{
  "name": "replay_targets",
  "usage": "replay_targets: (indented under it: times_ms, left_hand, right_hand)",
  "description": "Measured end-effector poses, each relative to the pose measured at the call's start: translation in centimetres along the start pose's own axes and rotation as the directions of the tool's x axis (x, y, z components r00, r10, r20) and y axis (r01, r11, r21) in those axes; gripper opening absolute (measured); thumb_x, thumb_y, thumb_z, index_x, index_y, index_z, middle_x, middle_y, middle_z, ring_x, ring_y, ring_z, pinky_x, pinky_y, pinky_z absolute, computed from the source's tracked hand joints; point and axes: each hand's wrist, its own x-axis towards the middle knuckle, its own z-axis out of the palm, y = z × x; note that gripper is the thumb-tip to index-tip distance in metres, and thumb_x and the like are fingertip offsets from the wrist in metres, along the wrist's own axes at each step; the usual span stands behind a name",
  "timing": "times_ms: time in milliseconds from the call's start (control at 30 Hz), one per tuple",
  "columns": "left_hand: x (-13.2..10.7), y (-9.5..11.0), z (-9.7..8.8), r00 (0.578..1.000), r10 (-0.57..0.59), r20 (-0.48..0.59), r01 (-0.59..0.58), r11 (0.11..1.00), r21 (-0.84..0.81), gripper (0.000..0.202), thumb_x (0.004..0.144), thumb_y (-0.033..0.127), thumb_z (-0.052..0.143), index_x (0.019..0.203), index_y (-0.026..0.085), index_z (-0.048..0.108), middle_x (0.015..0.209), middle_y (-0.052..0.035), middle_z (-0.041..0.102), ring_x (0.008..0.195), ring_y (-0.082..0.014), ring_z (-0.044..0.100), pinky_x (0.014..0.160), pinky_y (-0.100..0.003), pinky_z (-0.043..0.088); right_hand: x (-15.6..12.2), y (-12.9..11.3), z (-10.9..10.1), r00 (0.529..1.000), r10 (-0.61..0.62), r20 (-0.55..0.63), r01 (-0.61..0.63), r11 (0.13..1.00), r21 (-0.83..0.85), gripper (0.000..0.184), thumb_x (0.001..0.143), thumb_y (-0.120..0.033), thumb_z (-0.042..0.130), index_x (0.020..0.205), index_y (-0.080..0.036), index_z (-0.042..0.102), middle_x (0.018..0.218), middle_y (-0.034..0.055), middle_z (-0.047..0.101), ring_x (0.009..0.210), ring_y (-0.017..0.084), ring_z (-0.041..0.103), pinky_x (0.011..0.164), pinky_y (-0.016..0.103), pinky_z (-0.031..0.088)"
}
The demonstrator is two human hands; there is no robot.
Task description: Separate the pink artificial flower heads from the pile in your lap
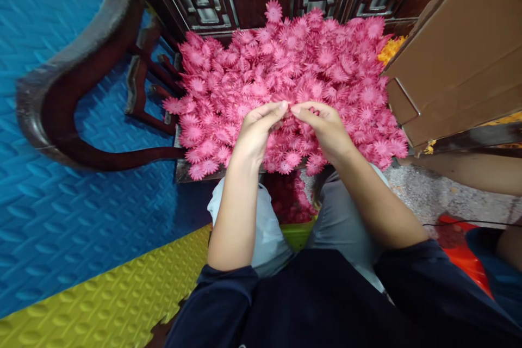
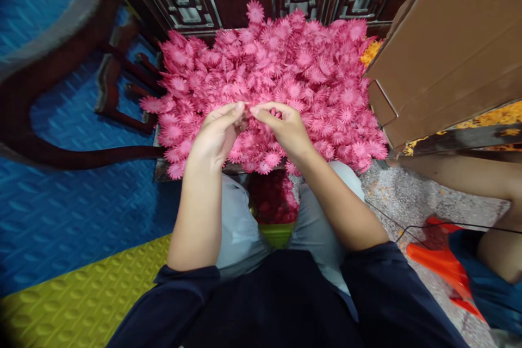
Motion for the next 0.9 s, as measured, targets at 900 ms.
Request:
replay_targets:
  times_ms: [900]
  left_hand:
    - [-0.33,0.35,0.34,0.996,0.078,-0.045,-0.074,0.994,0.086,0.013,0.068,0.031,0.077,0.068,0.02,0.072,0.073,-0.0008,0.07,0.079,-0.0132,0.064,0.084,-0.029,0.049]
  right_hand:
    - [-0.05,-0.47,0.22,0.999,-0.013,-0.044,0.009,0.997,-0.08,0.028,0.071,-0.048,0.07,0.073,-0.02,0.069,0.072,-0.0013,0.064,0.073,0.011,0.056,0.071,0.027,0.046]
